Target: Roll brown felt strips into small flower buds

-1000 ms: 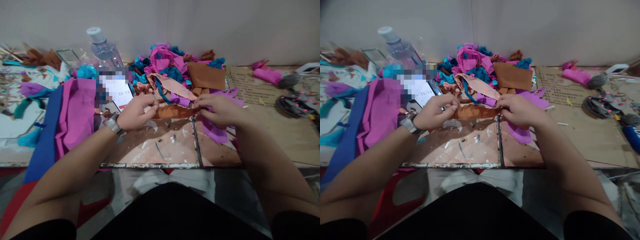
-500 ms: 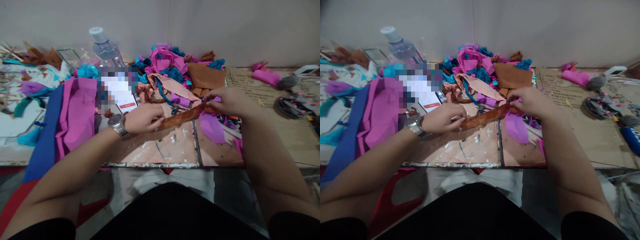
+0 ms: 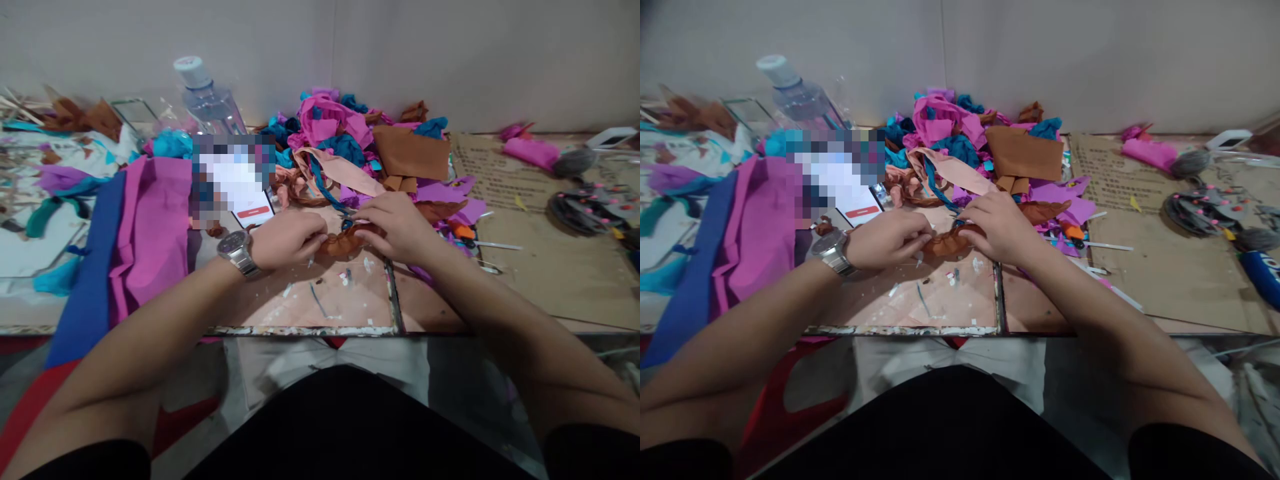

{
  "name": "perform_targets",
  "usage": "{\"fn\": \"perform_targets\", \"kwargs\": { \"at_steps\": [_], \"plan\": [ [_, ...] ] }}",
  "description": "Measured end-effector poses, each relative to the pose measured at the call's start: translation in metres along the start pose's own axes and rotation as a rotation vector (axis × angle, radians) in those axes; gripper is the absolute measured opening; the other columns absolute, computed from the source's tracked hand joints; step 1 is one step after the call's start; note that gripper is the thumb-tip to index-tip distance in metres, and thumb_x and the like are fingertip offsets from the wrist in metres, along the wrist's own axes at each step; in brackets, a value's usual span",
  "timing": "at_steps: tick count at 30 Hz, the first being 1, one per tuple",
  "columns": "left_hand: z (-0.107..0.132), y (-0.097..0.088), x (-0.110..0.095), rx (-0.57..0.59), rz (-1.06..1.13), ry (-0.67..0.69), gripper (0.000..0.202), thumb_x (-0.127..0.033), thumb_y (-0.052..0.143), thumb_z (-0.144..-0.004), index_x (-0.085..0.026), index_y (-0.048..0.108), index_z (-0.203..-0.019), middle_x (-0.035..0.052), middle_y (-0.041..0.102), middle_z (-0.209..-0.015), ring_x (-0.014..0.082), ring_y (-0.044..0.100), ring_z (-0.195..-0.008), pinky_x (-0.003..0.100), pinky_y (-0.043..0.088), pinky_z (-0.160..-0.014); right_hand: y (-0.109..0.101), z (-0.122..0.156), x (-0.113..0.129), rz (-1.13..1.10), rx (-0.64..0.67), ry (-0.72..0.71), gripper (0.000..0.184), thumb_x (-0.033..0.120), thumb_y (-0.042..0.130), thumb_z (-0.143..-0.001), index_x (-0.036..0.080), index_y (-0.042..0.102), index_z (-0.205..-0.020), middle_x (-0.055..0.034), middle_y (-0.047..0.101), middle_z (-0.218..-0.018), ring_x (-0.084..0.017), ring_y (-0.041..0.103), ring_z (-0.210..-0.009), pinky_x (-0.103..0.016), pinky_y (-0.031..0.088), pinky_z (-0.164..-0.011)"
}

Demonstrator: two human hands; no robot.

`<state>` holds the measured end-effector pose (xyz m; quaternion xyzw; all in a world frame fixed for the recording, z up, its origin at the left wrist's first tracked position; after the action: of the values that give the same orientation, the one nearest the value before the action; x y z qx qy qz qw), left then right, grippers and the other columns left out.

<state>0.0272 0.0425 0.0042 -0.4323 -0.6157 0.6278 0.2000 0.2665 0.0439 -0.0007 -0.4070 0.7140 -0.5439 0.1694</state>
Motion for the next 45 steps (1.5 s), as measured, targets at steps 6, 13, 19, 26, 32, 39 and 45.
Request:
{"fn": "perform_targets", "kwargs": {
  "at_steps": [6, 13, 19, 26, 32, 39, 45],
  "plan": [
    [0.001, 0.001, -0.004, 0.021, -0.005, 0.024, 0.024, -0.028, 0.047, -0.099, -0.017, 0.065, -0.087, 0.0057, 0.068, -0.078, 0.0203, 0.059, -0.07, 0.034, 0.038, -0.068, 0.009, 0.002, 0.001, -0.053, 0.086, 0.084, 0.021, 0.028, 0.057, -0.101, 0.021, 0.076, -0.107, -0.011, 0.078, -0.105, -0.029, 0.067, -0.103, -0.047, 0.034, -0.1],
    [0.001, 0.003, 0.0, 0.052, -0.031, -0.021, 0.028, -0.029, 0.044, -0.103, -0.017, 0.068, -0.096, 0.0075, 0.07, -0.085, 0.0217, 0.064, -0.077, 0.033, 0.04, -0.07, 0.003, 0.002, -0.008, -0.23, 0.21, 0.013, 0.026, 0.034, 0.058, -0.102, 0.023, 0.08, -0.11, -0.0083, 0.08, -0.099, -0.023, 0.07, -0.091, -0.037, 0.045, -0.087],
    [0.001, 0.007, 0.003, 0.091, -0.078, -0.11, 0.029, -0.034, 0.042, -0.106, -0.019, 0.066, -0.102, 0.0069, 0.07, -0.083, 0.0234, 0.065, -0.078, 0.033, 0.038, -0.068, -0.008, 0.004, -0.018, -0.419, 0.282, 0.058, 0.021, 0.04, 0.069, -0.096, 0.026, 0.084, -0.099, -0.0035, 0.083, -0.096, -0.021, 0.074, -0.091, -0.034, 0.052, -0.088],
    [0.001, 0.006, -0.003, 0.123, -0.053, -0.132, 0.028, -0.034, 0.042, -0.106, -0.022, 0.067, -0.106, 0.0072, 0.072, -0.09, 0.0236, 0.067, -0.084, 0.032, 0.04, -0.07, -0.019, 0.005, -0.018, -0.499, 0.458, 0.097, 0.023, 0.044, 0.072, -0.093, 0.027, 0.084, -0.103, -0.0024, 0.083, -0.099, -0.019, 0.075, -0.089, -0.033, 0.055, -0.085],
    [0.001, 0.006, -0.004, 0.12, -0.067, -0.107, 0.028, -0.033, 0.042, -0.105, -0.021, 0.068, -0.104, 0.0069, 0.072, -0.088, 0.023, 0.066, -0.083, 0.032, 0.04, -0.07, -0.024, 0.008, -0.021, -0.49, 0.484, 0.029, 0.026, 0.045, 0.074, -0.092, 0.029, 0.082, -0.11, -0.0033, 0.082, -0.107, -0.021, 0.074, -0.098, -0.036, 0.055, -0.092],
    [0.001, 0.008, -0.002, 0.137, -0.058, -0.091, 0.027, -0.032, 0.044, -0.105, -0.021, 0.068, -0.107, 0.0069, 0.072, -0.09, 0.0237, 0.066, -0.084, 0.032, 0.039, -0.07, -0.024, 0.01, -0.022, -0.558, 0.502, 0.037, 0.024, 0.043, 0.069, -0.095, 0.026, 0.081, -0.107, -0.0031, 0.081, -0.105, -0.019, 0.073, -0.096, -0.034, 0.054, -0.09],
    [0.002, 0.007, -0.005, 0.14, -0.007, -0.06, 0.027, -0.033, 0.043, -0.106, -0.021, 0.068, -0.107, 0.007, 0.072, -0.09, 0.0231, 0.066, -0.085, 0.033, 0.041, -0.074, -0.024, 0.012, -0.027, -0.564, 0.534, 0.038, 0.027, 0.047, 0.069, -0.095, 0.024, 0.08, -0.102, -0.0027, 0.08, -0.099, -0.019, 0.071, -0.092, -0.033, 0.054, -0.086]
  ]
}}
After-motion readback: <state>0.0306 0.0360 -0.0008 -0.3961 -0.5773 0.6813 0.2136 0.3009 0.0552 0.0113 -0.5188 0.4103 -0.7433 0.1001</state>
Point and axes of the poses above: each hand's wrist, its own z-axis away from the middle knuckle, its own y-axis out of the palm, x = y × z, the point moved 3 cm from there along -z, towards the middle knuckle
